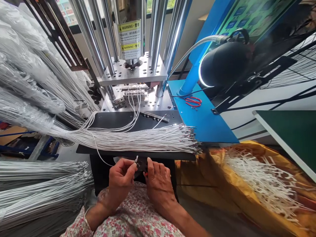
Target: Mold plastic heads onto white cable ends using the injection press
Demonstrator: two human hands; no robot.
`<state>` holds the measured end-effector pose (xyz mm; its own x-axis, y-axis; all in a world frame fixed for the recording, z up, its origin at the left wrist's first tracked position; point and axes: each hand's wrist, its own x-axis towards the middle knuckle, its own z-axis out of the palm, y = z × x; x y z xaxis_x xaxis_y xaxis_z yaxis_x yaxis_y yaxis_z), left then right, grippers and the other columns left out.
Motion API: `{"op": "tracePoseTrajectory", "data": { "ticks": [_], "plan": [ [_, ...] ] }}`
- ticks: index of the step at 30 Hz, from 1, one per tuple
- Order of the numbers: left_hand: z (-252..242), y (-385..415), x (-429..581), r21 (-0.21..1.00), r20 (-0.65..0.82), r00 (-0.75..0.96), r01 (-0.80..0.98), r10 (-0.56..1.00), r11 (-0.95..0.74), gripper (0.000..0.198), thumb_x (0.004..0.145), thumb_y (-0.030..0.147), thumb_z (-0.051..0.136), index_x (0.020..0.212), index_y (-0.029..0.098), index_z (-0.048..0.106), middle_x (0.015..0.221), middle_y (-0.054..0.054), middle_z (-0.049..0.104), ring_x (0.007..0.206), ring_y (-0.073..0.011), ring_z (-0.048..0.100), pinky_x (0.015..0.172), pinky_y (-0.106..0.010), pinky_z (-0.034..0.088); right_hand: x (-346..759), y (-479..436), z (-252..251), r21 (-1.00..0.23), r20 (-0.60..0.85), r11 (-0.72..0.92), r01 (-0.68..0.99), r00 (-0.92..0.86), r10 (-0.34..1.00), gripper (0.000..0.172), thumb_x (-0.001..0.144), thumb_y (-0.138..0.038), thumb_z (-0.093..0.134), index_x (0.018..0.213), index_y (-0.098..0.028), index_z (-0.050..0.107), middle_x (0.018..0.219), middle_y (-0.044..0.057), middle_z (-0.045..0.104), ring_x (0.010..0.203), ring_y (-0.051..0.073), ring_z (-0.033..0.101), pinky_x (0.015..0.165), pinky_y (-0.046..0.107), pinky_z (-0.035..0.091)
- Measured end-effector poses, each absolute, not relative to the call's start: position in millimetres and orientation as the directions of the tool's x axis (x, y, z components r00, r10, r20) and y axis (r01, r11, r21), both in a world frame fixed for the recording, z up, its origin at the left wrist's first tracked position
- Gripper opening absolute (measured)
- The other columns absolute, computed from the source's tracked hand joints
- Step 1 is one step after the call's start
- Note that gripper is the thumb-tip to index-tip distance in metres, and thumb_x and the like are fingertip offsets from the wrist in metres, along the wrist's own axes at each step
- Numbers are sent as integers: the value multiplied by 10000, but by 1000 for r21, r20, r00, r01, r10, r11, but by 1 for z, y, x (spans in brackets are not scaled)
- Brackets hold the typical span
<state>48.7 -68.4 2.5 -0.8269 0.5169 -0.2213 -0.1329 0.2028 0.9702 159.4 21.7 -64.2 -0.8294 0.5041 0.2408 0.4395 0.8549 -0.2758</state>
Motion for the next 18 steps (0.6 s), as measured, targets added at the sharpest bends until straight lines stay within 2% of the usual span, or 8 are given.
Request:
{"op": "tracePoseTrajectory", "data": {
  "ticks": [3, 5, 11, 15, 18],
  "plan": [
    [2, -69, 49, 969, -226, -823, -136, 521, 206, 247, 808, 393, 714, 800, 150, 674, 595, 14, 622, 413, -74, 479, 401, -182, 400, 160, 20, -63, -412, 153, 825, 388, -863, 482, 445, 898, -70, 440, 1336, -133, 399, 1056, 121, 594, 923, 263, 508, 801, 420, 430],
    [2, -68, 49, 969, -232, -816, -147, 529, 198, 250, 816, 394, 709, 799, 148, 668, 600, 14, 620, 410, -71, 476, 398, -184, 401, 160, 20, -60, -457, 128, 812, 362, -877, 463, 417, 903, -81, 444, 1315, -139, 415, 1038, 109, 593, 898, 249, 511, 774, 392, 433],
    [2, -67, 47, 964, -255, -819, -172, 514, 205, 275, 826, 415, 699, 832, 142, 665, 683, -11, 660, 425, -73, 495, 390, -188, 414, 158, 27, -52, -235, 286, 876, 421, -831, 477, 587, 851, -50, 500, 1410, -57, 321, 1078, 155, 573, 948, 299, 476, 851, 495, 397],
    [1, -69, 47, 966, -219, -811, -103, 542, 237, 250, 842, 401, 685, 840, 151, 670, 655, -2, 652, 431, -78, 500, 408, -189, 416, 157, 32, -51, -166, 347, 897, 410, -827, 442, 605, 835, -24, 493, 1410, -32, 308, 1084, 169, 569, 977, 312, 466, 866, 515, 393],
    [0, -70, 47, 967, -168, -809, -23, 564, 254, 222, 853, 384, 673, 835, 162, 677, 625, 5, 637, 435, -88, 509, 427, -196, 426, 157, 32, -52, -141, 343, 901, 411, -833, 434, 593, 837, -8, 469, 1407, -34, 309, 1077, 175, 575, 980, 317, 468, 850, 515, 405]
  ]
}}
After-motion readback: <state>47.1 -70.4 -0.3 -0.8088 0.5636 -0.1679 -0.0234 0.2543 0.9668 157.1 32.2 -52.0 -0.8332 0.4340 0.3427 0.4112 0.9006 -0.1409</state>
